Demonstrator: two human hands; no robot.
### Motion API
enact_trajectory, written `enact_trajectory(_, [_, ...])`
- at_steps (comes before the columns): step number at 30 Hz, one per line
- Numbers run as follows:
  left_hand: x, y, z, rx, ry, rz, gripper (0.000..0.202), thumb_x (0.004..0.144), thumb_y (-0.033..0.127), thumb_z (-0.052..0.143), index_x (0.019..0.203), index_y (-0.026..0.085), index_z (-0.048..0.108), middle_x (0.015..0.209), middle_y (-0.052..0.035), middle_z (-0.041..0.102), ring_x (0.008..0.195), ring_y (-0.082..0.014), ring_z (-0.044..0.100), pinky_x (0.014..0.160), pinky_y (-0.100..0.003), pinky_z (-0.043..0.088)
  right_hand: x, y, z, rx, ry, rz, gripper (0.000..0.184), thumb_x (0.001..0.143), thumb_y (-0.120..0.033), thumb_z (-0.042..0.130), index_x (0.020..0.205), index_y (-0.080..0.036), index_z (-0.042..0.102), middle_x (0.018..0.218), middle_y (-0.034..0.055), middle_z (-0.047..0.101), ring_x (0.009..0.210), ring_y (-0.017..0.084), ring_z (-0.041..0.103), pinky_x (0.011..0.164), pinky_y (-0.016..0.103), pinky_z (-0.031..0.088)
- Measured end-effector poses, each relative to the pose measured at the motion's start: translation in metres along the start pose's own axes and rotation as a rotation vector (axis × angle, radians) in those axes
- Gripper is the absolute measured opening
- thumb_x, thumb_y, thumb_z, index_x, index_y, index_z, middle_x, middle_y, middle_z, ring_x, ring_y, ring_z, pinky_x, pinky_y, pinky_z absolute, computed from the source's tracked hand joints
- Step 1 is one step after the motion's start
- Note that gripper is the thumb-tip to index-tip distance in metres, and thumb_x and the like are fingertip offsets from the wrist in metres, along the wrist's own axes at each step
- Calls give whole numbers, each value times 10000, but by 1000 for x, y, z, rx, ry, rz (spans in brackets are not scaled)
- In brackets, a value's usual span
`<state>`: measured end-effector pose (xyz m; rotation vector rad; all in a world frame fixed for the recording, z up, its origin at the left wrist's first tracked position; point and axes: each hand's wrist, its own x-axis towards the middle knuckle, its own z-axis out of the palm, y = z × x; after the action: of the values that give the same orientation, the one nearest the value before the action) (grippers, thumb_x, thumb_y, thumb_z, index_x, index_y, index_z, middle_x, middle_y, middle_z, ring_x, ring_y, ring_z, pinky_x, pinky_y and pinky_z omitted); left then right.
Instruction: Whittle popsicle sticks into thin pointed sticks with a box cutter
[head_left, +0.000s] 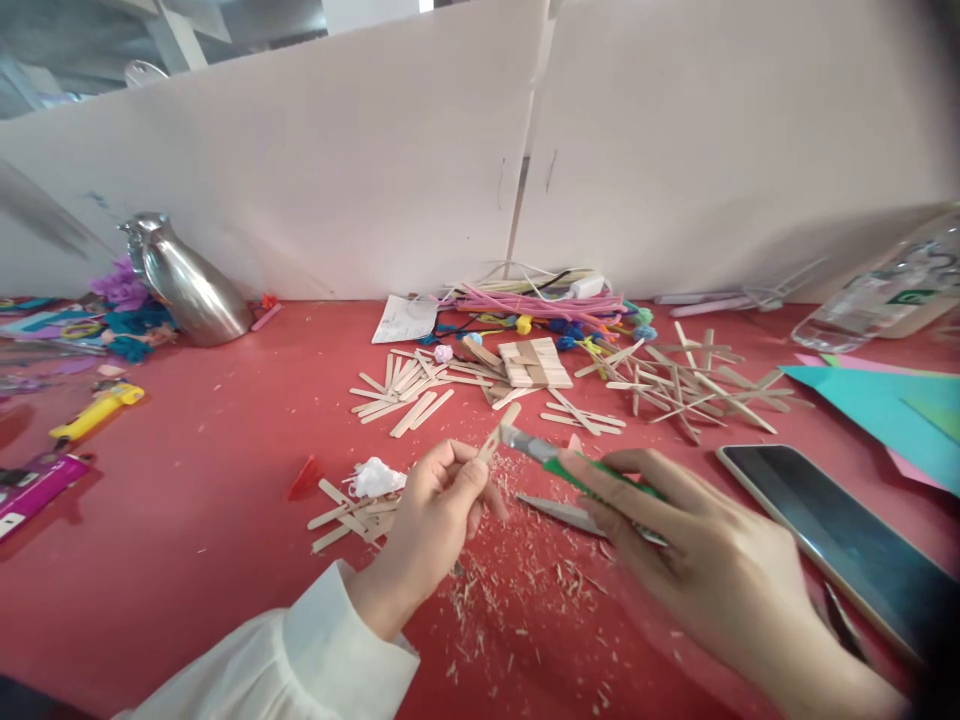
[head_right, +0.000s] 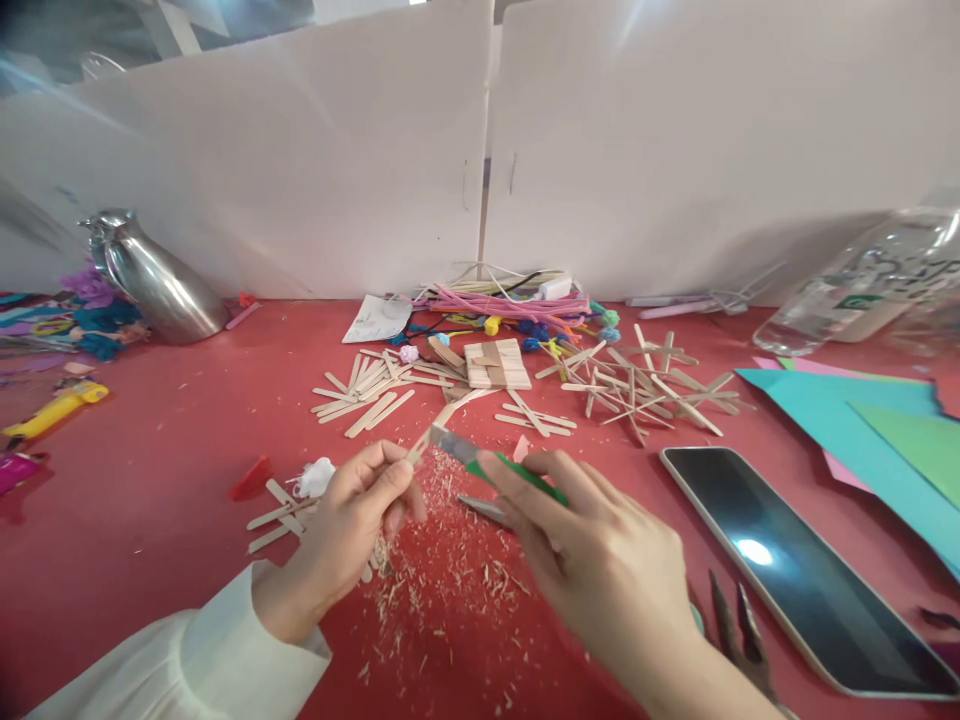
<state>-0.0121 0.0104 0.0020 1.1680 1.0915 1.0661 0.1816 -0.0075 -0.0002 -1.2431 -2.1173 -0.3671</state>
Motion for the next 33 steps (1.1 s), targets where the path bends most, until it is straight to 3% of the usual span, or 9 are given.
enact_trajectory(12, [0, -2, 1, 4, 7, 23, 137, 868, 278, 457, 772, 181, 451, 568, 32, 569, 444, -67, 370, 449, -189, 296, 2, -1, 1, 84, -65, -57, 327, 844, -179, 455, 1070, -275, 672, 857, 38, 672, 603, 122, 640, 415, 202, 445])
enact_trajectory(15, [0, -2, 1, 22, -6, 35, 148, 875, 281, 452, 769, 179, 443, 568, 31, 575, 451, -66, 373, 450, -186, 296, 1, 1, 2, 59, -46, -7, 322, 854, -206, 450, 1072, -294, 670, 867, 31, 669, 587, 118, 626, 408, 206, 428])
enact_trajectory(19, [-2, 0, 2, 39, -43, 47, 178, 875, 303, 450, 748, 180, 432, 555, 22, 583, 441, -68, 369, 446, -193, 296, 1, 10, 1, 0, 42, 245, 301, 867, -312, 471, 1115, -315, 641, 899, 12, 663, 470, 82, 558, 360, 210, 364])
enact_trajectory(23, [-5, 0, 1, 95, -64, 65, 179, 877, 333, 452, 778, 183, 451, 601, 7, 606, 446, -73, 378, 446, -201, 303, 8, 12, -1, 366, -9, 538, 462, 824, -459, 501, 1217, -222, 557, 878, 45, 669, 513, 102, 564, 428, 214, 437])
enact_trajectory(26, [-7, -3, 1, 174, -131, 73, 189, 878, 348, 459, 788, 184, 485, 629, 3, 600, 457, -75, 397, 457, -208, 314, 13, 9, -3, 622, -149, 710, 484, 750, -537, 552, 1069, -178, 622, 663, 12, 628, 502, 117, 530, 414, 220, 408])
enact_trajectory(28, [-8, -5, 3, 245, -171, 86, 197, 876, 345, 468, 774, 181, 506, 640, -4, 597, 489, -82, 437, 486, -215, 338, 15, 6, -4, 794, -280, 794, 435, 720, -560, 571, 912, -177, 647, 493, -41, 498, 406, 88, 414, 354, 207, 309])
enact_trajectory(30, [-9, -5, 5, 315, -190, 116, 192, 871, 328, 478, 762, 178, 529, 651, -14, 603, 537, -97, 486, 525, -226, 365, 16, 4, -4, 944, -358, 878, 391, 710, -568, 576, 739, -179, 611, 418, -76, 371, 370, 67, 311, 342, 206, 234])
enact_trajectory(33, [-10, -4, 9, 364, -211, 145, 174, 855, 301, 505, 757, 174, 571, 668, -23, 604, 605, -116, 525, 574, -236, 393, 16, 4, -3, 1066, -374, 963, 385, 705, -524, 602, 554, -193, 477, 406, -68, 380, 387, 61, 316, 382, 215, 262])
